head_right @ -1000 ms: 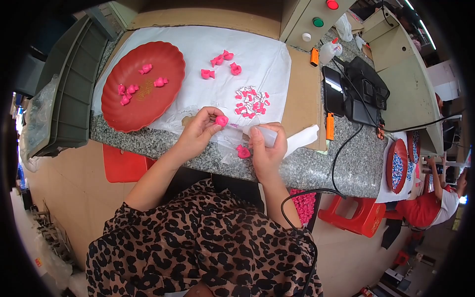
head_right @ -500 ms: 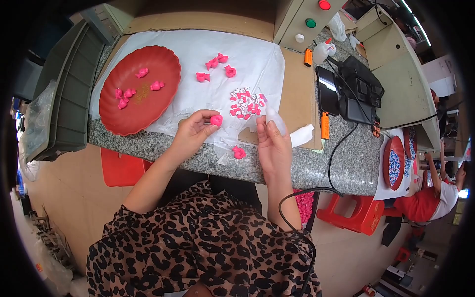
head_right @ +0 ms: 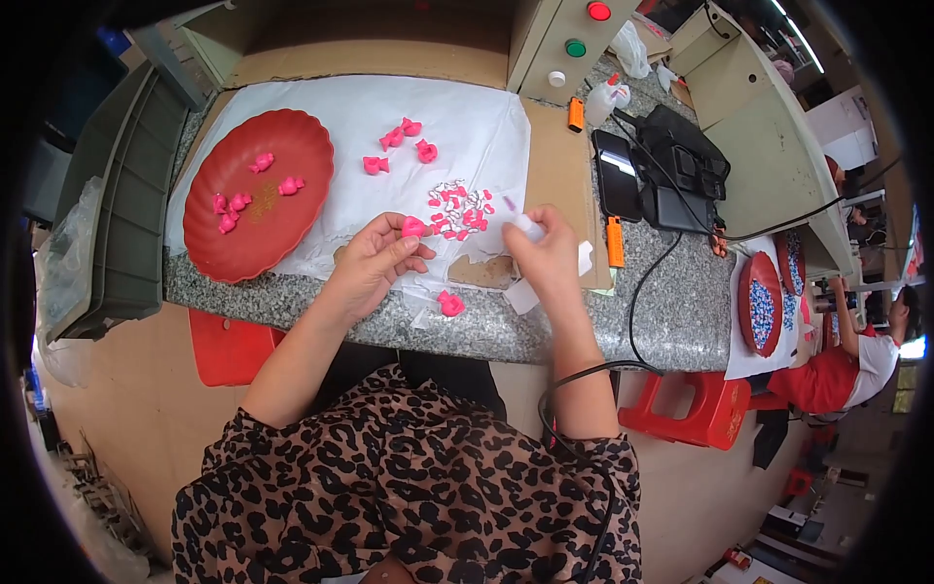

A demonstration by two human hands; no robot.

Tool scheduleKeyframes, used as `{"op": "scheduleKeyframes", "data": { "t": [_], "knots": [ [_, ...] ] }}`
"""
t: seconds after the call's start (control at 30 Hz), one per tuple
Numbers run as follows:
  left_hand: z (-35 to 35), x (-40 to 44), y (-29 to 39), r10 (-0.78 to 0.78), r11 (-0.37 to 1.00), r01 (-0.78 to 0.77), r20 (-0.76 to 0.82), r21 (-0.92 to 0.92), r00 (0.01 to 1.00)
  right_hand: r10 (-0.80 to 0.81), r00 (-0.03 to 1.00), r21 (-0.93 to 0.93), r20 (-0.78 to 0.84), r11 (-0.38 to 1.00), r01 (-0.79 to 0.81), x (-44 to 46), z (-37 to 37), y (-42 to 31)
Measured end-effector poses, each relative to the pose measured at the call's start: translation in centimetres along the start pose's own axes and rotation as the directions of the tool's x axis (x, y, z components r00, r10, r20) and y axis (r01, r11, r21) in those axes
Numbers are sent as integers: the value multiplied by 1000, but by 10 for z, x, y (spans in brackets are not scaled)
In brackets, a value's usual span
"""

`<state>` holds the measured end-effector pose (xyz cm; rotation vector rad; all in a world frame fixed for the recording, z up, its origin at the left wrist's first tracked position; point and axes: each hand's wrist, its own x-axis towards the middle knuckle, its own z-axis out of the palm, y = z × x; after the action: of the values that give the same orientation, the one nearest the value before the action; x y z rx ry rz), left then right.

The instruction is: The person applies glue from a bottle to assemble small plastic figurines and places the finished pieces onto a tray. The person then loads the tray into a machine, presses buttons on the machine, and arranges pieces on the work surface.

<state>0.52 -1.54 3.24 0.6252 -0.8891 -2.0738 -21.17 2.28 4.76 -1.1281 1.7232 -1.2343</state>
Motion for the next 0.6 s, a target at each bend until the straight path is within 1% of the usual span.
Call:
{"op": "scheduleKeyframes", "data": {
  "t": [0.03, 0.07, 0.1, 0.17, 0.23, 0.27, 0.33, 0.37, 0.43, 0.47, 0.53, 0.6],
  "knots": [
    [0, 1, -1, 3, 999, -3, -14, 36, 1000, -45, 999, -280, -24, 959, 37, 3, 3, 1],
    [0, 2, -2, 7, 997, -5, -28, 73, 1000, -45, 999, -281, -27, 959, 36, 7, 4, 4],
    [-1, 2, -3, 6, 997, -4, -24, 74, 1000, -61, 997, -297, -54, 954, 43, 13, 5, 8],
    [-7, 1, -4, 2, 989, -1, -5, 145, 1000, -80, 994, -315, -79, 948, 51, 22, 5, 9],
    [-13, 2, -8, 10, 992, -12, 21, 127, 1000, -226, 974, -341, -6, 916, 211, 29, 3, 8],
    [-15, 2, -9, 15, 994, -20, 48, 111, 999, -227, 974, -340, -6, 916, 211, 31, 3, 9],
    [-17, 2, -11, 34, 994, -40, 57, 104, 998, -327, 940, -377, 94, 862, 337, 35, 2, 8],
    [-17, 2, -12, 51, 994, -57, 64, 96, 997, -329, 939, -378, 95, 861, 340, 37, 2, 6],
    [-16, 1, -10, 44, 996, -49, 66, 70, 997, -361, 903, -433, 233, 793, 428, 41, 1, 3],
    [-16, 1, -10, 36, 998, -39, 68, 45, 997, -361, 902, -433, 236, 792, 430, 43, 0, 3],
    [-16, 1, -11, 36, 998, -38, 62, 39, 997, -287, 879, -386, 381, 815, 433, 48, -3, 4],
    [-16, 1, -11, 32, 999, -34, 57, 36, 998, -296, 860, -383, 416, 801, 461, 53, -3, 4]
  ]
}}
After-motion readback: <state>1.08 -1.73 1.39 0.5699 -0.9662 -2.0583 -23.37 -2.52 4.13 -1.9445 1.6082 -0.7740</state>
